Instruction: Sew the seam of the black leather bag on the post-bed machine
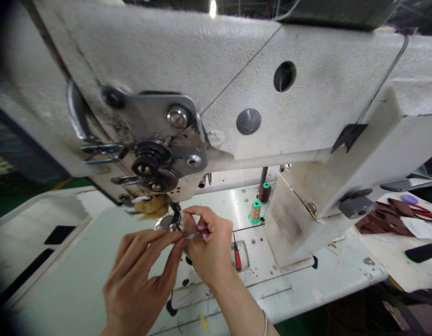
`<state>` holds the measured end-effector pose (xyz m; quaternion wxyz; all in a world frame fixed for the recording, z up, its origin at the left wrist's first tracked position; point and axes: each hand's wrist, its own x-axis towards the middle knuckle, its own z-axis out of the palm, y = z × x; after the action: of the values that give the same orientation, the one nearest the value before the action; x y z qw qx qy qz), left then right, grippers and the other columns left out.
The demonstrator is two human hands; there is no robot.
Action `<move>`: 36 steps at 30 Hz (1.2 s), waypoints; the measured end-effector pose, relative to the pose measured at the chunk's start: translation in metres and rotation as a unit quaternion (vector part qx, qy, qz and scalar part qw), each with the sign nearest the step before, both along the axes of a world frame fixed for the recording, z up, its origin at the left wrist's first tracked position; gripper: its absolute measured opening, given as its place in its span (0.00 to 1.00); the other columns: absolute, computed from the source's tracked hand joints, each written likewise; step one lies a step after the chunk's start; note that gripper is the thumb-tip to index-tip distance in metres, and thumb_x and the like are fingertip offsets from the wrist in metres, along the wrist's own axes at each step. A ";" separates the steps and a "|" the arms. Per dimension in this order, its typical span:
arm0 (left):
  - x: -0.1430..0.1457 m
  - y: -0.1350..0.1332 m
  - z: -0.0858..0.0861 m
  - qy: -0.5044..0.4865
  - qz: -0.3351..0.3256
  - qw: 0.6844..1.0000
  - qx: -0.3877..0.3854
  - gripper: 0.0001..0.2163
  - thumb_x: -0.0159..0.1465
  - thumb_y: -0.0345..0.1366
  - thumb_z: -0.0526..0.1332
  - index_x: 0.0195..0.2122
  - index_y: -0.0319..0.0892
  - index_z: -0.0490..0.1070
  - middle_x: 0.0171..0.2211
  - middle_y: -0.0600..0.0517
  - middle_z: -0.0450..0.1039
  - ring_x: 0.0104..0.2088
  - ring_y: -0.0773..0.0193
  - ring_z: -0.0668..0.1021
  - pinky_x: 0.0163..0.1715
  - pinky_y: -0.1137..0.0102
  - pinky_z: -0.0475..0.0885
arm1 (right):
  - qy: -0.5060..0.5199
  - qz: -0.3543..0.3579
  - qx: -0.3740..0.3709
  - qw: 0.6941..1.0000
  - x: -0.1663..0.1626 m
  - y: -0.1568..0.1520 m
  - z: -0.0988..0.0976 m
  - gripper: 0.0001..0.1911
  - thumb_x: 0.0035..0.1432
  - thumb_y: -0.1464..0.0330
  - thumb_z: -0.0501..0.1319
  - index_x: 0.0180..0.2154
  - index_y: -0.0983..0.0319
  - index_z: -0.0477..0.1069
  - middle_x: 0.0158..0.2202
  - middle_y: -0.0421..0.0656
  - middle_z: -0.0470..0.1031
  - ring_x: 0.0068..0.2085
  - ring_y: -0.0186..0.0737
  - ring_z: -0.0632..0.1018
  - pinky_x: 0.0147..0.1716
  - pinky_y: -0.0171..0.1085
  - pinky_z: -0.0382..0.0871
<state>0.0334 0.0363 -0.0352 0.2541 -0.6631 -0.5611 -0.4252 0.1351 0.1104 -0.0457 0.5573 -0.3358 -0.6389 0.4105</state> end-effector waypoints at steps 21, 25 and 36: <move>-0.001 0.000 -0.001 -0.005 -0.004 1.000 -0.004 0.12 0.57 0.21 0.69 0.40 0.39 0.75 0.36 0.50 0.75 0.38 0.64 0.74 0.42 0.66 0.71 | 0.014 0.016 -0.009 1.000 -0.004 0.000 0.003 0.06 0.62 0.68 0.63 0.35 0.62 0.78 0.19 0.32 0.59 0.20 0.26 0.60 0.20 0.28 0.54; -0.003 -0.001 -0.002 -0.009 -0.005 1.000 -0.006 0.12 0.57 0.22 0.69 0.40 0.40 0.75 0.37 0.49 0.75 0.38 0.63 0.74 0.41 0.65 0.72 | 0.013 0.018 -0.006 1.000 -0.004 0.000 0.003 0.06 0.62 0.68 0.63 0.35 0.62 0.79 0.19 0.32 0.59 0.20 0.26 0.60 0.20 0.28 0.54; -0.003 -0.015 -0.008 -0.012 -0.070 0.997 0.025 0.19 0.55 0.20 0.68 0.47 0.41 0.75 0.48 0.47 0.75 0.44 0.62 0.79 0.45 0.67 0.76 | 0.012 0.007 -0.007 1.000 -0.006 0.001 -0.001 0.06 0.61 0.67 0.64 0.35 0.62 0.79 0.18 0.31 0.57 0.20 0.26 0.59 0.20 0.28 0.53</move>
<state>0.0307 0.0214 -0.0434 0.2331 -0.6891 -0.5052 -0.4643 0.1293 0.1115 -0.0465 0.5600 -0.3305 -0.6312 0.4229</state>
